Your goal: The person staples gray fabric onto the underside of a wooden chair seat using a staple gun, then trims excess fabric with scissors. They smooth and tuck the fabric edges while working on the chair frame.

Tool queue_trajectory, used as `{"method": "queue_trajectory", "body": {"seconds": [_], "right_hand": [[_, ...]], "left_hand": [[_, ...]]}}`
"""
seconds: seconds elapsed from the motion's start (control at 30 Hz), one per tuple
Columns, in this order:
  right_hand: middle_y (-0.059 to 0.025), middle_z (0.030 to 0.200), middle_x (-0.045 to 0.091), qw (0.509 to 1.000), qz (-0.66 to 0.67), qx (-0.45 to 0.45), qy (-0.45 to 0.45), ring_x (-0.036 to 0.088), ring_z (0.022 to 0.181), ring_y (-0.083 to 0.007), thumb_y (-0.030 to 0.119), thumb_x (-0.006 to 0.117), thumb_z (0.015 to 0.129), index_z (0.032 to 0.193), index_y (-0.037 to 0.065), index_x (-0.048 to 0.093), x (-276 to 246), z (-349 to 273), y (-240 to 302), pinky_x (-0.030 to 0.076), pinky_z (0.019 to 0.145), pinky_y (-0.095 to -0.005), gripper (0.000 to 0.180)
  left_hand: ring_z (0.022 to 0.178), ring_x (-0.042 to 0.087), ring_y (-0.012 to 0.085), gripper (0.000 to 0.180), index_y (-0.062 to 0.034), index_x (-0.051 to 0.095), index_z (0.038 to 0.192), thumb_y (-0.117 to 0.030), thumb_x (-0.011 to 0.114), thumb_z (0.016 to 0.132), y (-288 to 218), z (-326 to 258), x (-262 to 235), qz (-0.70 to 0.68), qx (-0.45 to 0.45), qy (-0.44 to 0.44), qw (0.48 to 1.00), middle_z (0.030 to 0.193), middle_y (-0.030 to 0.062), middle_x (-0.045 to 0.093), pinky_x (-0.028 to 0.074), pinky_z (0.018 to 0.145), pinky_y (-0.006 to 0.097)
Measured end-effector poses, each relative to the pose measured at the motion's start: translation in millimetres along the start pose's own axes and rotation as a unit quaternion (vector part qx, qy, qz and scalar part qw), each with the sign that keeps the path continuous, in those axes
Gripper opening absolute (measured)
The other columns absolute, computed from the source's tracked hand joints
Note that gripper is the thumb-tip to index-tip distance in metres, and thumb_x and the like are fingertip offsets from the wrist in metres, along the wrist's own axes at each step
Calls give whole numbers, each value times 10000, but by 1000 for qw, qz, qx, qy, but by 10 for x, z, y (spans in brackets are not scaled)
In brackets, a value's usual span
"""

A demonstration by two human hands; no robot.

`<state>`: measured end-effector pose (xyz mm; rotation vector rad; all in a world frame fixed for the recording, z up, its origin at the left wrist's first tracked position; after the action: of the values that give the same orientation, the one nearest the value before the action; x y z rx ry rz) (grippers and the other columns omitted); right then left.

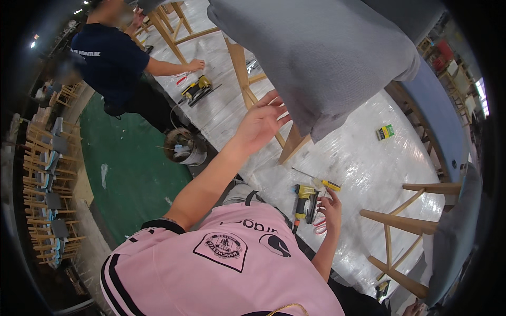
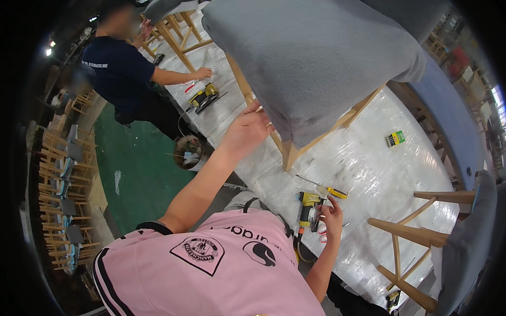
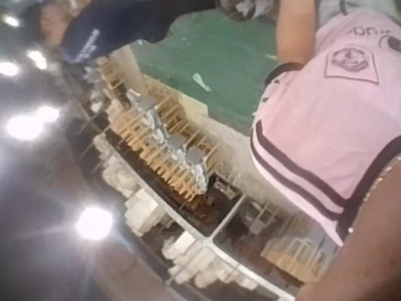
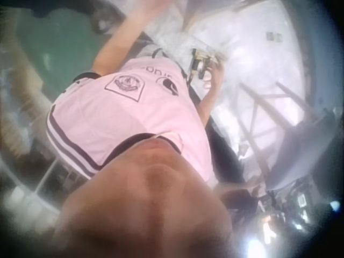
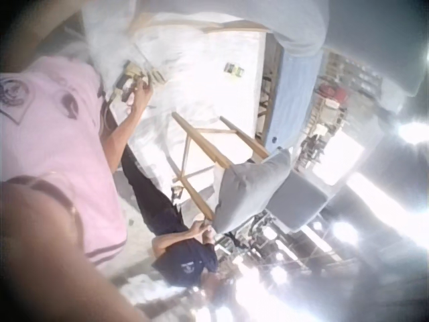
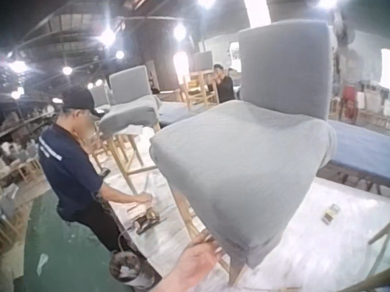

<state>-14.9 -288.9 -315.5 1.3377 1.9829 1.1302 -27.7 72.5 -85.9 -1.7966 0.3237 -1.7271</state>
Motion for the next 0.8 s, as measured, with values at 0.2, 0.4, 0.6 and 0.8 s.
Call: {"method": "queue_trajectory", "body": {"seconds": [0.2,0.4,0.6,0.8], "right_hand": [[-90,947,748,994,1,-65,-83,575,594,-68,116,662,963,1343,-16,552,404,-320,472,443,493,-216,417],[-69,970,743,982,-18,-154,-112,476,540,-16,97,668,969,1237,15,627,832,-752,1040,369,468,-189,284],[-75,965,751,967,-43,-249,-43,551,573,-41,51,638,977,1281,3,641,1723,-1558,2097,439,499,-205,308],[-75,586,640,907,-266,-269,-186,538,473,-70,112,649,967,1149,-41,690,2351,-1628,2680,424,469,-259,242]], "left_hand": [[1246,558,218,438,-111,434,1435,-141,501,1003,-179,235,110,-8,-13,65,998,1349,65,590,392,1106,436],[1133,626,219,353,-70,497,1351,-130,561,1010,-195,128,218,-12,-110,56,992,1217,88,650,492,1032,401],[973,686,176,243,-80,693,1113,-288,674,989,-172,319,-93,150,-122,120,974,1069,47,714,511,1015,377],[853,655,109,277,-45,736,951,-319,703,978,-419,403,-40,310,-14,158,937,892,33,727,507,835,281]]}}
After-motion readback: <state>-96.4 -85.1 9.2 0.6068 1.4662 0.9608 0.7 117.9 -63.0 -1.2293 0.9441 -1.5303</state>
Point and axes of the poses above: each hand's wrist, its own z-axis towards the middle knuckle, its own x-axis out of the palm, y = z × x, the point moved 8 cm from there along z, towards the middle knuckle
